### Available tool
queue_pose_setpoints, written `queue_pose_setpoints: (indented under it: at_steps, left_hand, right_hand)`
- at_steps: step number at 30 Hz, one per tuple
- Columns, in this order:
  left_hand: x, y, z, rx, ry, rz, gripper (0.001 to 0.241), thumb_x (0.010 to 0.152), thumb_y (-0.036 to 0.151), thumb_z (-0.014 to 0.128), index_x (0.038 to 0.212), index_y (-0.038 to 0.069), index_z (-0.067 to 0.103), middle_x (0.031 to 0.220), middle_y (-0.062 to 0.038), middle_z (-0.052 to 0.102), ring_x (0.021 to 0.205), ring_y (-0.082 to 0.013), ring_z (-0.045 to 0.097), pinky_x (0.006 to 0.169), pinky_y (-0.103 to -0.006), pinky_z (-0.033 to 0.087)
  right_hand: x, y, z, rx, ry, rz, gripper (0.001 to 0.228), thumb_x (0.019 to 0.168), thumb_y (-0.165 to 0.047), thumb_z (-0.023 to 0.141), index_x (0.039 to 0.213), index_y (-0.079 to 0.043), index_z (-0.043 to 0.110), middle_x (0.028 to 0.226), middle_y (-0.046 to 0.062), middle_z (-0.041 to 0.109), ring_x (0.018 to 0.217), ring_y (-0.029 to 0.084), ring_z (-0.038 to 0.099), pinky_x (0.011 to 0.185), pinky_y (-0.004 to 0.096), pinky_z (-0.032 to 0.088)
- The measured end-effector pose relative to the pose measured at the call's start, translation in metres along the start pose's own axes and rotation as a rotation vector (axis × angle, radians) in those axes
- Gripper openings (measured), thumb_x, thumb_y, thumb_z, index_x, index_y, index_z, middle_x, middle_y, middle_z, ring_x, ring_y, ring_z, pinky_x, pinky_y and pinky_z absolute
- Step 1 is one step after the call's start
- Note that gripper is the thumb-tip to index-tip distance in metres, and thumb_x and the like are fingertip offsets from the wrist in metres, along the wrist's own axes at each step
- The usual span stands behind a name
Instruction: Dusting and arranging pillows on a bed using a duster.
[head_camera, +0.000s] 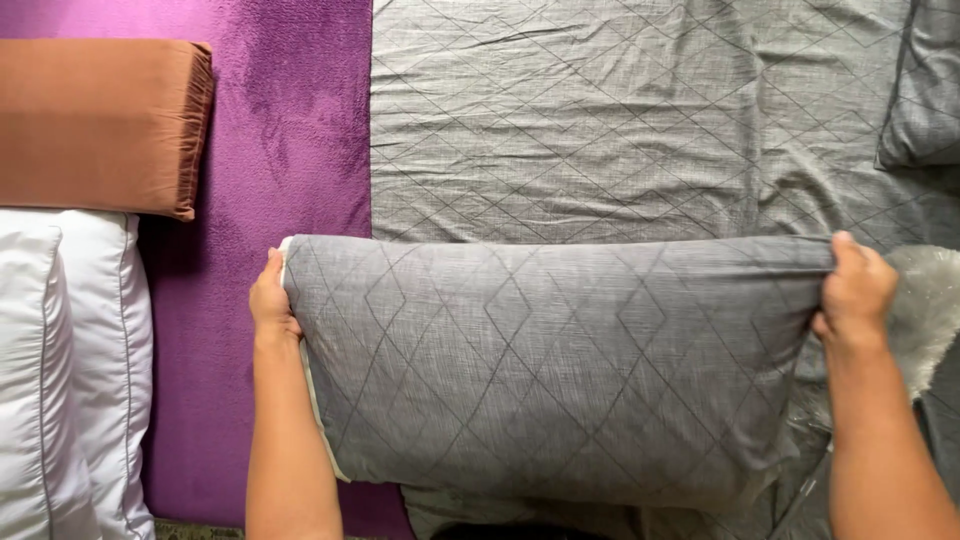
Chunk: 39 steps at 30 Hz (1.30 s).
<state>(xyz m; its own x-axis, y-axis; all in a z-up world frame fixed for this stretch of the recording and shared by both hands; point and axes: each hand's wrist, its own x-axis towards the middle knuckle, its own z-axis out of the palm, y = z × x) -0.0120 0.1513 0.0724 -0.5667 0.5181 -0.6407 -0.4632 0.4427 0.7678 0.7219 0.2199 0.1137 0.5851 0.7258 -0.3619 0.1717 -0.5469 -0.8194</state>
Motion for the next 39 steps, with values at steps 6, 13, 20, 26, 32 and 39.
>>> queue_pose_setpoints:
  at_steps: [6, 13, 20, 26, 32, 39]
  left_hand:
    - [0.013, 0.000, -0.004, 0.020, 0.015, 0.136, 0.036, 0.100, 0.026, 0.063, 0.115, -0.006, 0.071, 0.105, -0.012, 0.078, 0.090, -0.0249, 0.077, 0.083, -0.0398, 0.062]
    - [-0.016, -0.087, -0.059, 0.581, -0.029, 0.312, 0.059, 0.107, 0.047, 0.054, 0.132, -0.007, 0.055, 0.128, -0.027, 0.064, 0.117, -0.0394, 0.065, 0.098, -0.0416, 0.050]
    - [-0.170, -0.178, -0.168, 0.633, 0.045, -0.214, 0.087, 0.094, 0.068, 0.040, 0.155, 0.006, 0.041, 0.160, -0.020, 0.042, 0.150, -0.0376, 0.036, 0.120, -0.0540, 0.029]
    - [-0.185, -0.210, -0.136, -0.287, 0.017, -0.315, 0.090, 0.089, 0.071, 0.048, 0.162, 0.023, 0.026, 0.166, -0.012, 0.027, 0.149, -0.0338, 0.031, 0.120, -0.0535, 0.028]
    - [-0.148, -0.167, -0.099, -0.263, 0.156, -0.190, 0.089, 0.096, 0.067, 0.044, 0.154, -0.001, 0.036, 0.156, -0.019, 0.043, 0.140, -0.0355, 0.046, 0.113, -0.0506, 0.039]
    - [-0.067, -0.174, -0.111, -0.175, 0.292, 0.077, 0.056, 0.095, 0.035, 0.064, 0.122, -0.014, 0.064, 0.117, -0.019, 0.071, 0.097, -0.0279, 0.070, 0.082, -0.0409, 0.057]
  right_hand:
    - [0.115, 0.151, -0.105, 0.085, 0.080, -0.284, 0.025, 0.114, -0.012, 0.057, 0.095, 0.005, 0.057, 0.085, -0.002, 0.061, 0.067, 0.005, 0.054, 0.053, 0.027, 0.042]
    - [0.007, 0.135, -0.081, -0.291, -0.517, 0.074, 0.048, 0.096, -0.030, 0.050, 0.139, -0.008, 0.051, 0.139, 0.017, 0.056, 0.112, 0.031, 0.053, 0.086, 0.051, 0.041]
    - [-0.166, 0.269, -0.113, 0.024, -0.378, 0.606, 0.069, 0.100, -0.052, 0.045, 0.155, -0.010, 0.045, 0.157, 0.014, 0.050, 0.141, 0.033, 0.047, 0.114, 0.051, 0.037]
    - [-0.185, 0.302, -0.117, 0.085, -0.208, 0.309, 0.061, 0.106, -0.047, 0.048, 0.142, 0.002, 0.054, 0.145, 0.019, 0.057, 0.131, 0.033, 0.052, 0.107, 0.044, 0.040]
    - [-0.198, 0.180, -0.119, -0.910, -0.006, -0.048, 0.064, 0.112, -0.056, 0.046, 0.116, 0.003, 0.071, 0.112, 0.035, 0.069, 0.109, 0.053, 0.065, 0.089, 0.059, 0.051]
    - [-0.173, 0.166, -0.178, -1.115, 0.146, -0.264, 0.061, 0.118, -0.053, 0.044, 0.102, -0.005, 0.077, 0.101, 0.031, 0.073, 0.099, 0.053, 0.067, 0.086, 0.060, 0.050]
